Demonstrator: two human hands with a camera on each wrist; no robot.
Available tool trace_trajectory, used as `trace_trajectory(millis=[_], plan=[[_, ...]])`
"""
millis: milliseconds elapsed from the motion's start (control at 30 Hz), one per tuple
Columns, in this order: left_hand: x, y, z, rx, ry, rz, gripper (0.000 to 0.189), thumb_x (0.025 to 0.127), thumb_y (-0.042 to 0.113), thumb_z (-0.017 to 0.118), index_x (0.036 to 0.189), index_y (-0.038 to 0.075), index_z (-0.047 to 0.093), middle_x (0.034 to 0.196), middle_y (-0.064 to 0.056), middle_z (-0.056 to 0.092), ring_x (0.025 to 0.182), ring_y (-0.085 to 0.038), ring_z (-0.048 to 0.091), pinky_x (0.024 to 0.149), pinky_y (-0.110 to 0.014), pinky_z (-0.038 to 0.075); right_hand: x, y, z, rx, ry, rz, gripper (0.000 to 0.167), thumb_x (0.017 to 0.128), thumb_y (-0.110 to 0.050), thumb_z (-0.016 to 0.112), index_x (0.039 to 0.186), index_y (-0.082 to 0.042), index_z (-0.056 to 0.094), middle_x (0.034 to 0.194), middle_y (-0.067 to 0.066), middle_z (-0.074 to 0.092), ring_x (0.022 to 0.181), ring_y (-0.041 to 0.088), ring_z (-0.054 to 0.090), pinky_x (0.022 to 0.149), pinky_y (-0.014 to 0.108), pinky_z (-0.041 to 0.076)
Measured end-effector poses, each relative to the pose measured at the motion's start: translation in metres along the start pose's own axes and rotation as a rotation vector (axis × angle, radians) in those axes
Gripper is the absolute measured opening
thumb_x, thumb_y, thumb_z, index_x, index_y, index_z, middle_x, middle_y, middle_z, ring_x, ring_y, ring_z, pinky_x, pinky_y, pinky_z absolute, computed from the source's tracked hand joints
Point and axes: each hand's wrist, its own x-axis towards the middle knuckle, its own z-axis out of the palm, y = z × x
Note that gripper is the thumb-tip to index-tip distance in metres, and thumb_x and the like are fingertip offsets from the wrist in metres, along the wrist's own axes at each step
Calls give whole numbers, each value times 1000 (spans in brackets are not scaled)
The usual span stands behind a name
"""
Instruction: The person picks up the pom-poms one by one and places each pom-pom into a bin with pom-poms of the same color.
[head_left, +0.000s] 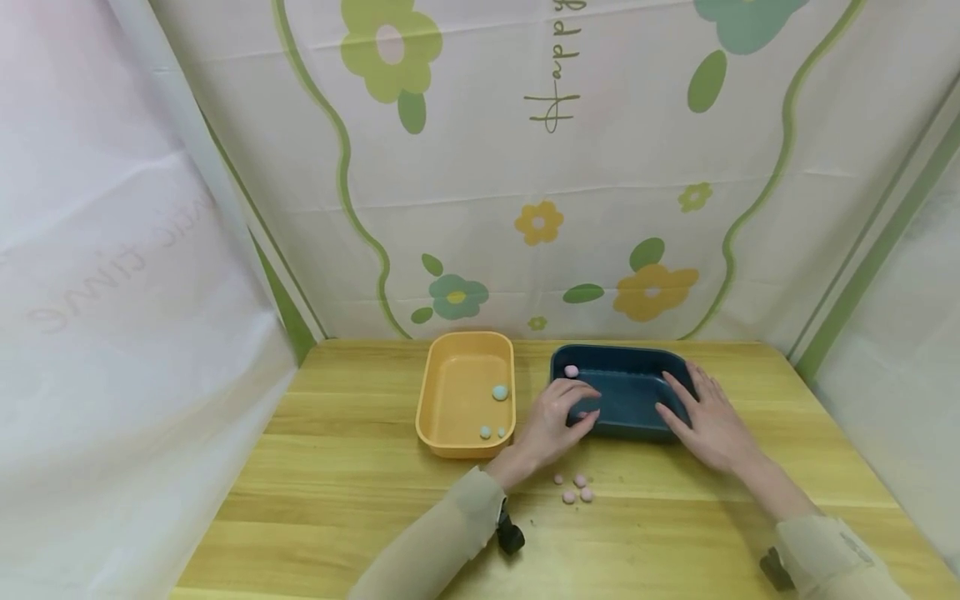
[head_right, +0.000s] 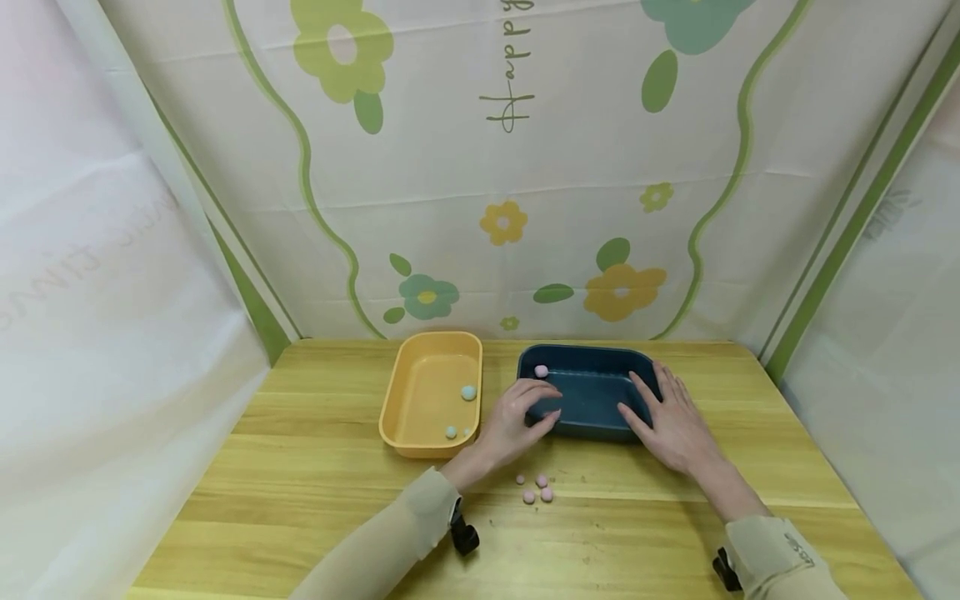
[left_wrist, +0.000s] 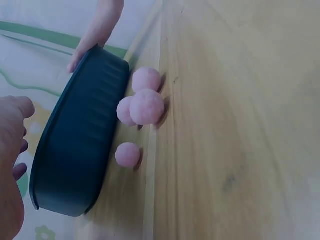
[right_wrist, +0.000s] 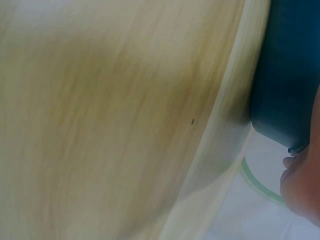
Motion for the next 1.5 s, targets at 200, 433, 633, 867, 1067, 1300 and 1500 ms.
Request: trace_trajectory(millis=[200, 433, 633, 867, 1067, 1300, 1500], plan=[[-13, 4, -12, -29, -7, 19, 33, 98, 22, 86, 128, 11, 78, 136, -7, 76, 130, -21, 69, 116, -30, 56, 0, 2, 2, -4, 18, -11, 74, 115, -49, 51, 173, -6, 32, 178, 39, 13, 164, 61, 16, 141, 63, 1], [-36, 11, -28, -68, -45, 83, 46, 94, 20, 90, 136, 10, 75, 143, -12, 72, 134, -24, 69, 117, -34, 56, 0, 4, 3, -15, 29, -18, 74, 115, -48, 52, 172, -5, 33, 177, 40, 15, 163, 62, 18, 142, 58, -3], [-54, 18, -43, -49, -124, 99, 58, 97, 33, 86, 149, 15, 68, 155, -8, 65, 142, -22, 62, 120, -38, 53, 1, 5, 1, -16, 18, -17, 74, 115, -48, 52, 172, -6, 33, 177, 40, 14, 163, 62, 18, 141, 62, 0], [-71, 21, -53, -72, -197, 49, 67, 96, 38, 86, 155, 18, 62, 159, -10, 61, 147, -26, 59, 121, -45, 53, 1, 4, 0, -20, 4, -11, 75, 115, -50, 51, 172, -6, 33, 178, 40, 12, 164, 62, 16, 141, 65, 1], [-81, 18, -52, -9, -168, 99, 65, 93, 39, 90, 150, 20, 65, 154, -4, 64, 142, -21, 63, 120, -38, 54, 1, 3, -1, -23, -11, -5, 75, 115, -50, 50, 173, -5, 32, 178, 40, 11, 164, 62, 15, 140, 66, 2], [-89, 13, -50, -32, -137, 118, 52, 91, 30, 93, 137, 14, 74, 142, -8, 71, 135, -22, 67, 116, -35, 57, 2, 3, 0, -22, -18, 3, 75, 115, -51, 50, 173, -6, 32, 178, 40, 11, 165, 61, 15, 139, 68, 4], [-97, 9, -48, -128, -205, 38, 45, 95, 25, 89, 135, 10, 75, 139, -11, 73, 132, -22, 69, 113, -31, 59, 2, 3, -1, -22, -29, 10, 76, 115, -51, 50, 174, -6, 30, 179, 39, 10, 166, 60, 13, 139, 68, 5]])
